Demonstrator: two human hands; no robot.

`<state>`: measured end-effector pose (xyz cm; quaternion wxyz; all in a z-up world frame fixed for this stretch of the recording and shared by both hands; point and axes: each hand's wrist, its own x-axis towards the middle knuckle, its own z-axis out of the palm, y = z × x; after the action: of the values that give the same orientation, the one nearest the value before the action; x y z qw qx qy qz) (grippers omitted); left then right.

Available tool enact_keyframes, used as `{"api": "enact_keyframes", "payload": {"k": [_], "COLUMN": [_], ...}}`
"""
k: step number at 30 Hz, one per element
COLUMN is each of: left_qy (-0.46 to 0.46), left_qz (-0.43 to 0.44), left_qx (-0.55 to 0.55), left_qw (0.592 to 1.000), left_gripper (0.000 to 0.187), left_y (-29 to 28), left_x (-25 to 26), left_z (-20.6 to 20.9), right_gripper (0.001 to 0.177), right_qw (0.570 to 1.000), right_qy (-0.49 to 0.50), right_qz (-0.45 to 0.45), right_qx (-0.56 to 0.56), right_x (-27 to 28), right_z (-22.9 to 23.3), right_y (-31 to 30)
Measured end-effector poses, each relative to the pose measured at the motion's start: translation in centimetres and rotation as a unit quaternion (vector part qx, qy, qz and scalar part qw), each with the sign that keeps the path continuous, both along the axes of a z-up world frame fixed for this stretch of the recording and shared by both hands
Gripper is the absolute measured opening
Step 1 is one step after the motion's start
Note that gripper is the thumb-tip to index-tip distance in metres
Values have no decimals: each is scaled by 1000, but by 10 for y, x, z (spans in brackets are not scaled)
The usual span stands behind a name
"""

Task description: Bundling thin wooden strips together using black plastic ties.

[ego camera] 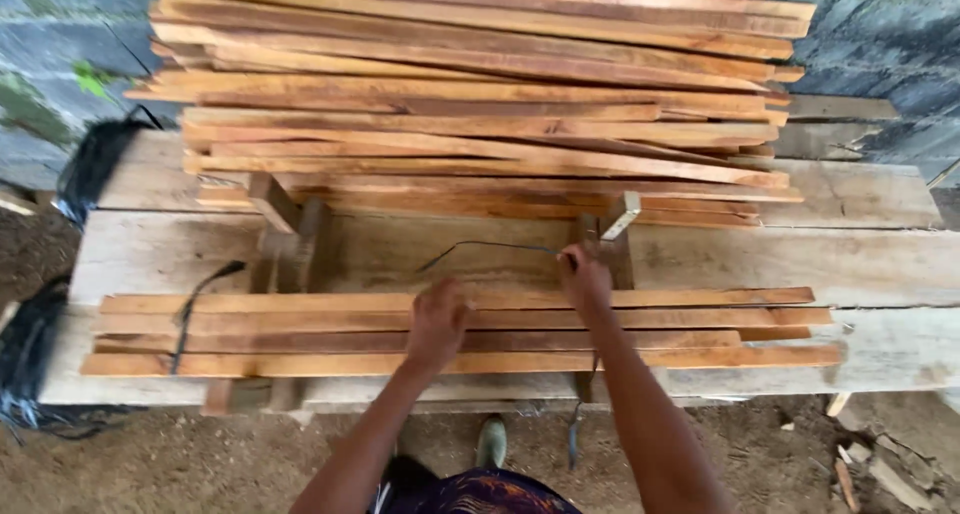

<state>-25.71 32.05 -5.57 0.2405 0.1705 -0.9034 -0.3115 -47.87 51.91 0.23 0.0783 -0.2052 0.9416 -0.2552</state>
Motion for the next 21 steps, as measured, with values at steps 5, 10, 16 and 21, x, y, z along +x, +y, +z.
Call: {"api": "enact_keyframes", "payload": {"k": [5, 10, 16, 21], "left_qy": [-242, -181, -166, -76], "left_qz": [-73, -177, -238, -205], "left_qx": [-141, -266, -335, -342], "left_qw": [957, 930, 897, 914], "left_gripper": [80, 104, 108, 105], "left_y": [44, 45, 47, 49], "left_x": [10, 10, 16, 15], "left_z": [74, 88, 53, 35], "right_gripper": [37, 31, 34, 34], "right_qw": [993, 972, 970, 963], "right_qy": [-24, -97, -118, -116], "right_qz": [47, 102, 125, 137], "right_qx": [103, 188, 174, 202], "right_x": [18, 10, 5, 2], "right_z": [4, 7, -31, -31], "right_y": [-5, -10, -2, 0]}}
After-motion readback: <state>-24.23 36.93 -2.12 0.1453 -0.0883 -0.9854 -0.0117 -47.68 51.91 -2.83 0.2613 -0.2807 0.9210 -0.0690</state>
